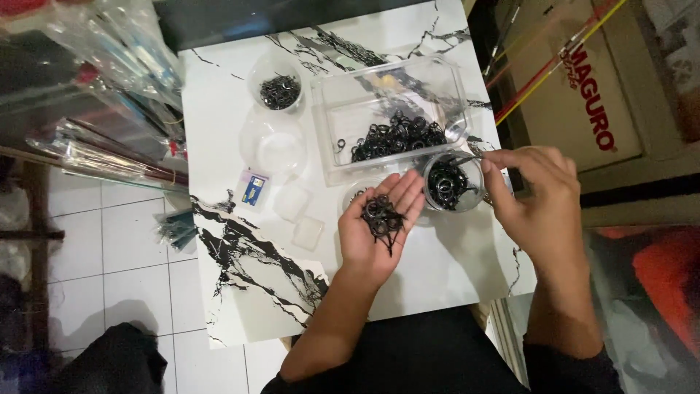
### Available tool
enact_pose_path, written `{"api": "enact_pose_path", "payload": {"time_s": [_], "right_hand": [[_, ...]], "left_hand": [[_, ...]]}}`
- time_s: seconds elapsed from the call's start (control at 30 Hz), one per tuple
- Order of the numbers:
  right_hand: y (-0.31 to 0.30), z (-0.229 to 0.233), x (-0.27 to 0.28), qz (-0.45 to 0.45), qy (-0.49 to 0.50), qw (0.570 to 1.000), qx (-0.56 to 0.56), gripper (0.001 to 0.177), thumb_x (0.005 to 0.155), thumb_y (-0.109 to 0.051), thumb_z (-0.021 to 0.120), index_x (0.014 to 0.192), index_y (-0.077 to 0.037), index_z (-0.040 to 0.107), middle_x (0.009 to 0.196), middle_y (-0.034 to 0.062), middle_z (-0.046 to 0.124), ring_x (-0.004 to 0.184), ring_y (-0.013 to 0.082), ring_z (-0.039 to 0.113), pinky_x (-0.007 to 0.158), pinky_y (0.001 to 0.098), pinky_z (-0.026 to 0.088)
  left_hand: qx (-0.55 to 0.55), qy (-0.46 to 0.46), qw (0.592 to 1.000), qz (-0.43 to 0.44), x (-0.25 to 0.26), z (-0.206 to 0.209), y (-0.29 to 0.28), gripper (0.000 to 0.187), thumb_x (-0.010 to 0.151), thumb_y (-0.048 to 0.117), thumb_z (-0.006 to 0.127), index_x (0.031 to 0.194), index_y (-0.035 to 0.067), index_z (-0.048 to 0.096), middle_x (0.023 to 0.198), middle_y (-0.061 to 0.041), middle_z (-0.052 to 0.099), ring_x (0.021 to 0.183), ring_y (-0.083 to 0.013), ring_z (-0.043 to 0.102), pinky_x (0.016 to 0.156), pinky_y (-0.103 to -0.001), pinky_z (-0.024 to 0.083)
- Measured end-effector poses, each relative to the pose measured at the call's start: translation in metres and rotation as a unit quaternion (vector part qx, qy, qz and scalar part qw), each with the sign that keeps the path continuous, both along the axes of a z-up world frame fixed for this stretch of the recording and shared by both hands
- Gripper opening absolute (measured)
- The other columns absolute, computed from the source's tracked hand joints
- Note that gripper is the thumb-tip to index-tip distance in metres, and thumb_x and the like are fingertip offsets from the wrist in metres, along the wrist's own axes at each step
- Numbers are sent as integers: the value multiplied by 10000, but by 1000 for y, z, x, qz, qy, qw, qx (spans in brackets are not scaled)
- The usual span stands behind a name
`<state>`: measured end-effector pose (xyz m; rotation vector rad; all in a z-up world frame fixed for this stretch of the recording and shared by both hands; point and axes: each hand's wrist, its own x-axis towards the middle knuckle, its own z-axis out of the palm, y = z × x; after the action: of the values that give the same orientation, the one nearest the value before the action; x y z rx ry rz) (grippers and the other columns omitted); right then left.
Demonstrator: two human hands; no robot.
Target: Sorting small black fishing swivels by size or type into various plastic containers on a table.
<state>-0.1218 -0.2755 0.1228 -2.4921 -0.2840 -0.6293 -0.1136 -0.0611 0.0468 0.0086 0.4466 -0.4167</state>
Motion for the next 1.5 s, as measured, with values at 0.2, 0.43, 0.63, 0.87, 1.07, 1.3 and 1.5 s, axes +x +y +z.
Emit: {"api": "enact_pose_path", "payload": {"time_s": [0.2,0.43,0.63,0.87,1.07,1.3,1.5], "right_hand": [[15,-24,-4,-58,-66,994,-65,144,994,-127,874,1096,-53,804,1032,87,784,1097,275,626,1005,456,324],[37,-32,-7,-16,-18,995,-96,131,1036,-270,749,1030,-161,823,1325,36,681,1319,364,545,1138,580,322],[43,-26,-15,36,-40,999,-9,174,1047,-250,698,1131,-147,810,1277,51,669,1346,351,476,1100,482,319],[69,-14,-19,126,-20,992,-9,221,950,-267,829,1149,-198,763,1193,0,647,1287,347,533,1090,494,320],[74,-25,-17,96,4,992,76,151,918,-157,847,1048,-219,803,967,-76,738,1143,238,612,1076,447,322],[81,-37,-11,79,2,991,110,191,910,-125,851,1083,-192,806,1006,-50,787,1136,223,677,1116,447,380],[74,-31,-19,77,1,989,127,195,925,-78,829,1111,-125,800,1104,25,761,1197,301,637,1105,471,432]], "left_hand": [[22,75,997,20,4,9,-8,389,1018,223,438,1227,-65,594,1478,-335,555,1459,-453,486,1251,-544,354],[55,101,993,32,5,26,-8,390,1044,234,433,1246,-63,585,1466,-320,572,1452,-445,501,1255,-520,369],[58,59,996,44,3,9,-7,404,1022,239,460,1247,-57,617,1431,-302,600,1407,-433,540,1242,-509,393],[75,-3,996,56,0,7,-7,405,1030,247,461,1262,-46,615,1427,-292,604,1382,-428,552,1192,-491,433],[55,2,996,77,-2,3,-9,418,1041,241,447,1280,-67,598,1444,-303,587,1401,-438,530,1225,-532,404],[32,-8,997,74,-5,-23,-6,433,1077,256,412,1316,-52,601,1448,-280,602,1383,-403,566,1028,-472,578],[37,38,994,97,-5,-28,4,398,1054,238,460,1250,-64,628,1400,-290,627,1361,-422,573,1198,-571,443]]}}
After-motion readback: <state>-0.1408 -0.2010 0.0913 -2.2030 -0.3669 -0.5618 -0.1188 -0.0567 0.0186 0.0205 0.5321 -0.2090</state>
